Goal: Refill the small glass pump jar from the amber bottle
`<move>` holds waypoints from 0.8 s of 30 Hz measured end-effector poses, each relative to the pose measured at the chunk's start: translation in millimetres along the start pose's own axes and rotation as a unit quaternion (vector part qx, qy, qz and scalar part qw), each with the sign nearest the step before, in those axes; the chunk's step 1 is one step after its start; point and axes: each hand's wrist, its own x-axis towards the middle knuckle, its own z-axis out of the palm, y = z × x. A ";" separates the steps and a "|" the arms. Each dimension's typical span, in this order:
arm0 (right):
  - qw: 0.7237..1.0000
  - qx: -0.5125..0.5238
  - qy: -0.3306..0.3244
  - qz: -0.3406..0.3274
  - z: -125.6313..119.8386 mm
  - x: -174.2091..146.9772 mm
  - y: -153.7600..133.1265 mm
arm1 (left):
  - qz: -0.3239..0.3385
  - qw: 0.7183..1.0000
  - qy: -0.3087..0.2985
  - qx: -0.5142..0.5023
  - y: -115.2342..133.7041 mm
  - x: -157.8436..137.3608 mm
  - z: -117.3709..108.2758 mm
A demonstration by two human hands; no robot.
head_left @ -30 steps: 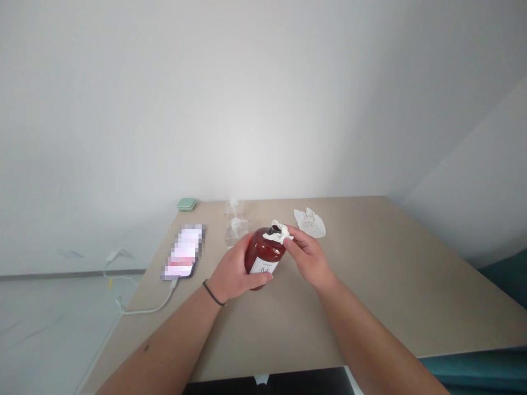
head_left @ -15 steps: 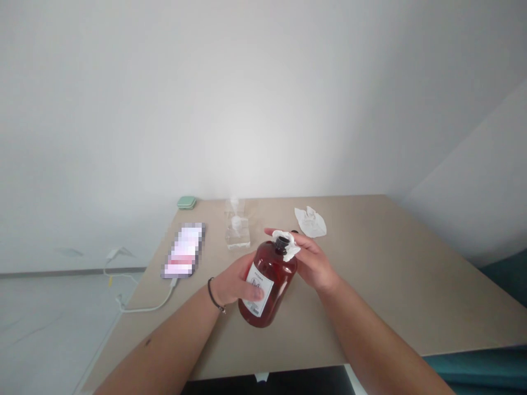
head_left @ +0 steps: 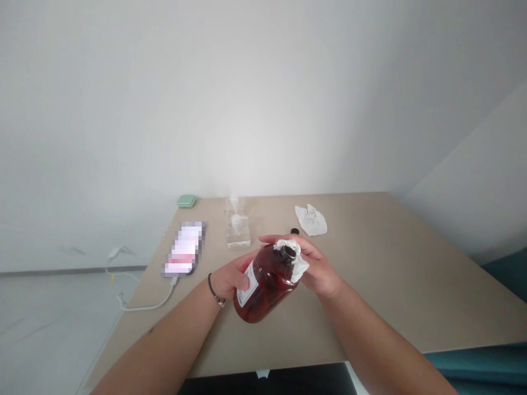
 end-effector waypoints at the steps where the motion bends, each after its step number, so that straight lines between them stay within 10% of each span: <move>1: 1.000 -0.011 0.005 -0.005 0.9 -0.2 -0.8 | 0.007 0.999 0.012 0.034 0.8 0.1 0.3; 24: 0.979 -0.162 0.072 -0.097 -10.5 4.2 1.4 | 0.126 0.964 0.157 0.174 0.8 1.7 -11.0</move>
